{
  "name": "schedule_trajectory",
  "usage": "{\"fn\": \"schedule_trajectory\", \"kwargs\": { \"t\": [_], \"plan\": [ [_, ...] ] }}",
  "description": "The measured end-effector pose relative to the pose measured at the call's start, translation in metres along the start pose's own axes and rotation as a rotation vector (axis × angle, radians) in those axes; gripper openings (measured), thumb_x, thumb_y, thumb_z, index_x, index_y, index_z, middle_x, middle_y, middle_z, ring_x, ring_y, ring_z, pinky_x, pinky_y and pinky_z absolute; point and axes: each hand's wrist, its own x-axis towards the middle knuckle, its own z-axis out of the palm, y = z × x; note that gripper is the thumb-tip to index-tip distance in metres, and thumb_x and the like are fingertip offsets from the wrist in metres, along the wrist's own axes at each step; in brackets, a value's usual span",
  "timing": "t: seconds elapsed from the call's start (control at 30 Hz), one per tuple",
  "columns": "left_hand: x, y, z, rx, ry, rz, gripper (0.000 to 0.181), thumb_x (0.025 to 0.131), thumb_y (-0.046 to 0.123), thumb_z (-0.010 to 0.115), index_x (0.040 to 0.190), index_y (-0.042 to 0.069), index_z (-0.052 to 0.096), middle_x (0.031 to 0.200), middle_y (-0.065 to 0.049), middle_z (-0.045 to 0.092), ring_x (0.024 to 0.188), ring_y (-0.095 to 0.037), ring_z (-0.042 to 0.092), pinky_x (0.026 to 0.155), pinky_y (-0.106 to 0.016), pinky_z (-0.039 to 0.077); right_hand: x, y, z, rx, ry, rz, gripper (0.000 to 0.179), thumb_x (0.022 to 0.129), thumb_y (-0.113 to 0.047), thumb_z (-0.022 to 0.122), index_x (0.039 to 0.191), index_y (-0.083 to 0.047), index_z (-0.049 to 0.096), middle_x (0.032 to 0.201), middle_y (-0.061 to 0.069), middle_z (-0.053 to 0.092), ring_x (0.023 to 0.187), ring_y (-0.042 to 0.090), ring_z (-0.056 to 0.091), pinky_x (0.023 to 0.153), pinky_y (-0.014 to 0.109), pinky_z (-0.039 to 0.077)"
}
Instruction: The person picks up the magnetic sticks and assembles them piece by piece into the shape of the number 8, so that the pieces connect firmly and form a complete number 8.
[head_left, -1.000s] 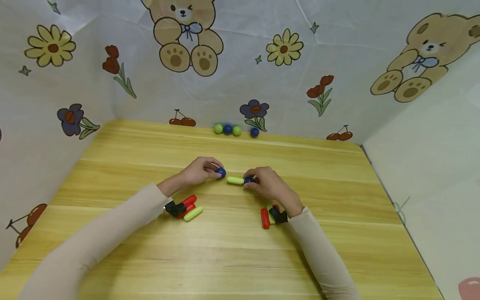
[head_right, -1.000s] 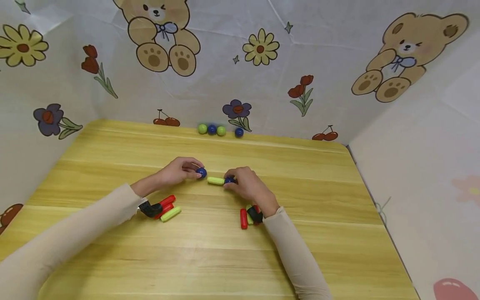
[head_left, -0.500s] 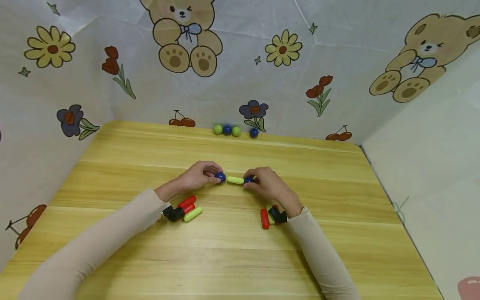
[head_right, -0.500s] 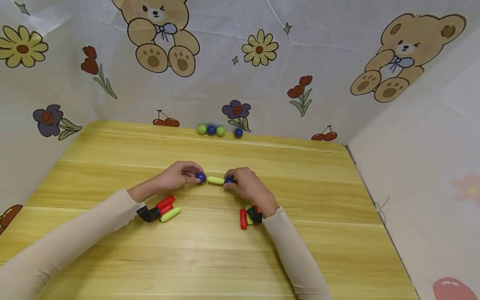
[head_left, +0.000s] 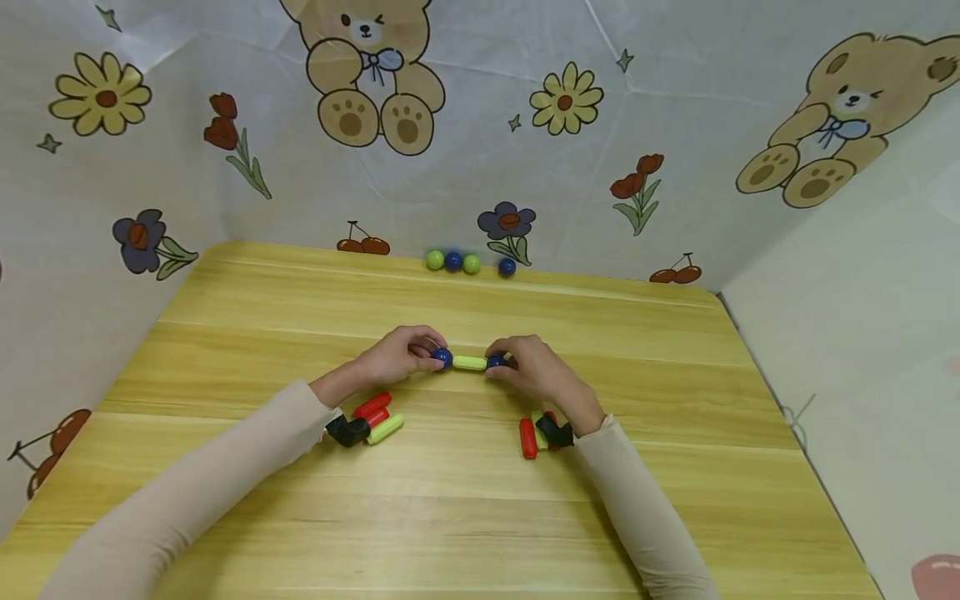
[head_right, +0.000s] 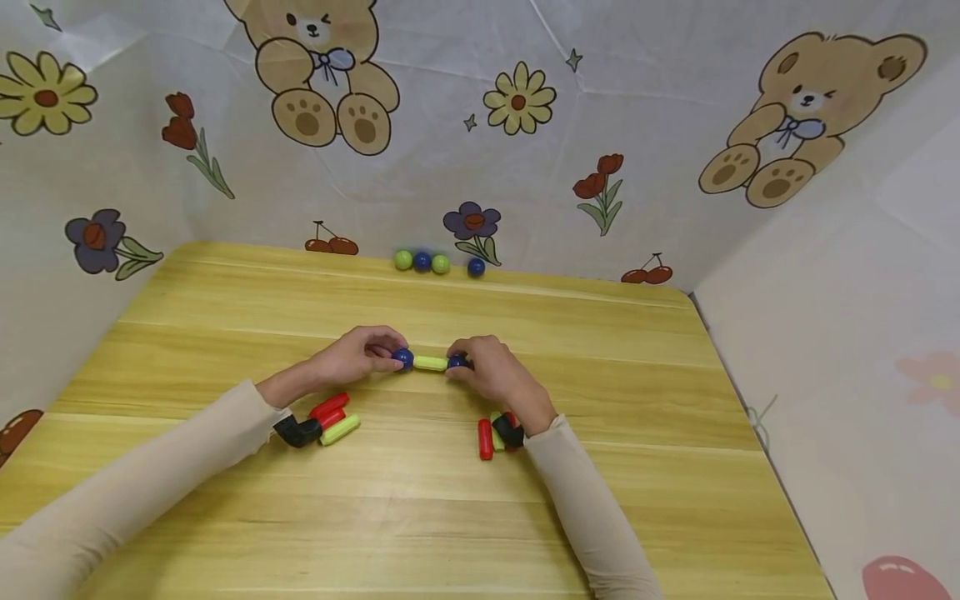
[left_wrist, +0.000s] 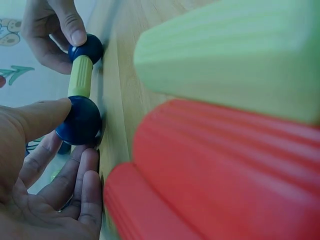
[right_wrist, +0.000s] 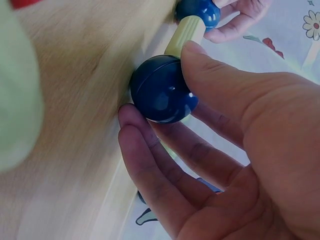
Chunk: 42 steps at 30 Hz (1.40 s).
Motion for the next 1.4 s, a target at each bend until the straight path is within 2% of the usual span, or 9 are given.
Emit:
{"fn": "schedule_trajectory", "kwargs": {
  "t": [0.2, 0.37, 0.53, 0.67, 0.83, 1.03, 1.23, 1.4],
  "plan": [
    [-0.002, -0.001, 0.002, 0.005, 0.023, -0.008, 0.029, 0.099, 0.011, 0.070, 0.126, 0.002, 0.063, 0.122, -0.018, 0.065, 0.109, -0.029, 0.062, 0.093, -0.036, 0.050, -0.001, 0.000, -0.001, 0.016, -0.013, 0.009, 0.030, 0.096, -0.019, 0.075, 0.123, -0.006, 0.071, 0.116, 0.010, 0.073, 0.094, 0.019, 0.067, 0.088, 0.039, 0.056],
    [-0.004, 0.000, 0.001, 0.010, 0.023, -0.004, 0.031, 0.100, 0.013, 0.070, 0.127, 0.001, 0.063, 0.124, -0.019, 0.064, 0.110, -0.030, 0.062, 0.094, -0.039, 0.050, -0.002, 0.000, -0.003, 0.008, -0.008, 0.006, 0.033, 0.097, -0.015, 0.074, 0.127, -0.005, 0.070, 0.118, 0.011, 0.071, 0.096, 0.021, 0.066, 0.090, 0.041, 0.056],
    [-0.011, -0.002, -0.004, 0.004, 0.027, -0.013, 0.039, 0.101, 0.017, 0.068, 0.136, 0.001, 0.060, 0.130, -0.019, 0.062, 0.117, -0.033, 0.061, 0.097, -0.043, 0.051, -0.002, 0.000, -0.002, -0.001, -0.002, 0.005, 0.032, 0.097, -0.015, 0.073, 0.127, -0.005, 0.069, 0.118, 0.011, 0.071, 0.096, 0.022, 0.066, 0.090, 0.041, 0.055],
    [-0.024, -0.005, -0.012, 0.007, 0.018, -0.019, 0.039, 0.102, 0.018, 0.067, 0.135, 0.001, 0.060, 0.131, -0.020, 0.062, 0.118, -0.035, 0.062, 0.097, -0.043, 0.052, -0.002, 0.001, 0.000, -0.009, 0.005, -0.001, 0.032, 0.097, -0.015, 0.073, 0.127, -0.004, 0.069, 0.116, 0.011, 0.071, 0.096, 0.023, 0.066, 0.090, 0.041, 0.056],
    [-0.043, -0.008, -0.019, 0.097, -0.027, -0.001, 0.033, 0.100, 0.017, 0.069, 0.129, 0.000, 0.064, 0.122, -0.015, 0.066, 0.110, -0.029, 0.063, 0.097, -0.042, 0.052, -0.002, 0.001, 0.000, -0.016, 0.018, -0.010, 0.031, 0.097, -0.015, 0.073, 0.126, -0.003, 0.069, 0.114, 0.011, 0.071, 0.093, 0.022, 0.065, 0.088, 0.041, 0.056],
    [-0.064, -0.010, -0.029, 0.181, -0.022, -0.005, 0.033, 0.100, 0.019, 0.070, 0.128, 0.002, 0.065, 0.120, -0.014, 0.065, 0.101, -0.024, 0.062, 0.089, -0.038, 0.052, -0.002, 0.002, 0.000, -0.002, 0.019, 0.000, 0.032, 0.098, -0.015, 0.073, 0.127, -0.003, 0.069, 0.117, 0.013, 0.071, 0.096, 0.024, 0.068, 0.088, 0.041, 0.057],
    [-0.083, -0.008, -0.034, 0.148, -0.051, -0.003, 0.026, 0.099, 0.015, 0.069, 0.122, 0.003, 0.065, 0.114, -0.015, 0.062, 0.090, -0.023, 0.057, 0.076, -0.035, 0.049, -0.002, 0.005, -0.002, 0.015, 0.016, 0.007, 0.032, 0.098, -0.016, 0.073, 0.127, -0.003, 0.069, 0.120, 0.013, 0.071, 0.100, 0.025, 0.069, 0.090, 0.042, 0.057],
    [-0.093, -0.012, -0.032, 0.112, -0.074, 0.003, 0.022, 0.100, 0.012, 0.067, 0.120, 0.004, 0.065, 0.113, -0.013, 0.062, 0.090, -0.022, 0.056, 0.074, -0.034, 0.048, -0.001, 0.006, -0.003, 0.021, 0.001, 0.009, 0.032, 0.098, -0.015, 0.072, 0.128, -0.003, 0.069, 0.121, 0.013, 0.071, 0.099, 0.025, 0.070, 0.090, 0.041, 0.057]
  ]
}}
